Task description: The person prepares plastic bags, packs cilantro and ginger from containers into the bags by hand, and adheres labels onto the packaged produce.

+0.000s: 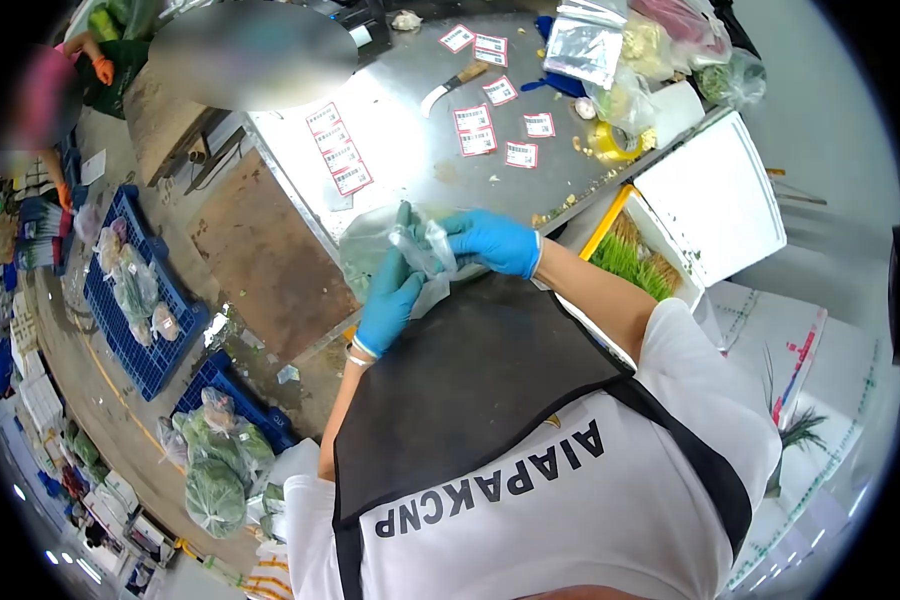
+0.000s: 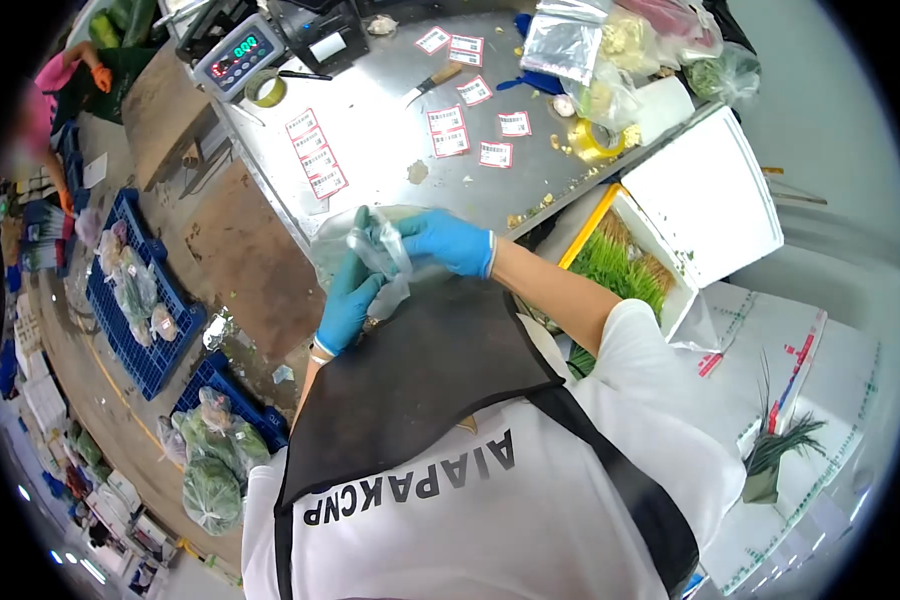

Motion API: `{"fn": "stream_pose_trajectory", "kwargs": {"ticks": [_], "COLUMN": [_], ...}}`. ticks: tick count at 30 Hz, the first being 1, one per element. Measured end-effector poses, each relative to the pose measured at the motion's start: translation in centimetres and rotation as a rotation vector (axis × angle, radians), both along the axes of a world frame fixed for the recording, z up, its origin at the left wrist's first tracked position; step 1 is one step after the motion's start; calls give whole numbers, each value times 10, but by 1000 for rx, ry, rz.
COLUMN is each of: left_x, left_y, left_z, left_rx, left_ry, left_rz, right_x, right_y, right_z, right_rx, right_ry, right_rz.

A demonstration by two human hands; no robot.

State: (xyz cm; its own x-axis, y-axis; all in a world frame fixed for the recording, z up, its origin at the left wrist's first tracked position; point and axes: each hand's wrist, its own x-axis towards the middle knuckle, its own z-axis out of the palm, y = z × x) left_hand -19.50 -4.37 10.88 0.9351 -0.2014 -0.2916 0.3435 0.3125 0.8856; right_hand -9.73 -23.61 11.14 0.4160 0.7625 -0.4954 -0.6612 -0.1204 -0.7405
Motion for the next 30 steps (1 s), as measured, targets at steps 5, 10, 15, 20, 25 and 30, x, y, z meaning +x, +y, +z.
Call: {"fn": "stream_pose_trajectory", "kwargs": {"ticks": [5, 10, 15, 20, 25, 30], "left_x": [15, 16, 14, 13, 27, 61], "left_y": [-14, -28, -38, -25, -38, -45], "left_z": [10, -29, -4, 6, 34, 32], "left_rx": [-35, 242, 666, 872, 865, 684], "left_ry": [89, 108, -394, -456, -222, -149], "left_rz": [-102, -91, -295, -300, 339, 313], "right_x": [-22, -8, 12, 30, 86, 107], "right_y": [-1, -10, -9, -55, -155, -146], "right_z": [23, -11, -93, -103, -134, -175], "right_rx": [-294, -612, -550, -162, -830, -1355], "right_ry": [-597, -814, -583, -248, -349, -657], "right_rz": [114, -352, -329, -9, -260, -387]}}
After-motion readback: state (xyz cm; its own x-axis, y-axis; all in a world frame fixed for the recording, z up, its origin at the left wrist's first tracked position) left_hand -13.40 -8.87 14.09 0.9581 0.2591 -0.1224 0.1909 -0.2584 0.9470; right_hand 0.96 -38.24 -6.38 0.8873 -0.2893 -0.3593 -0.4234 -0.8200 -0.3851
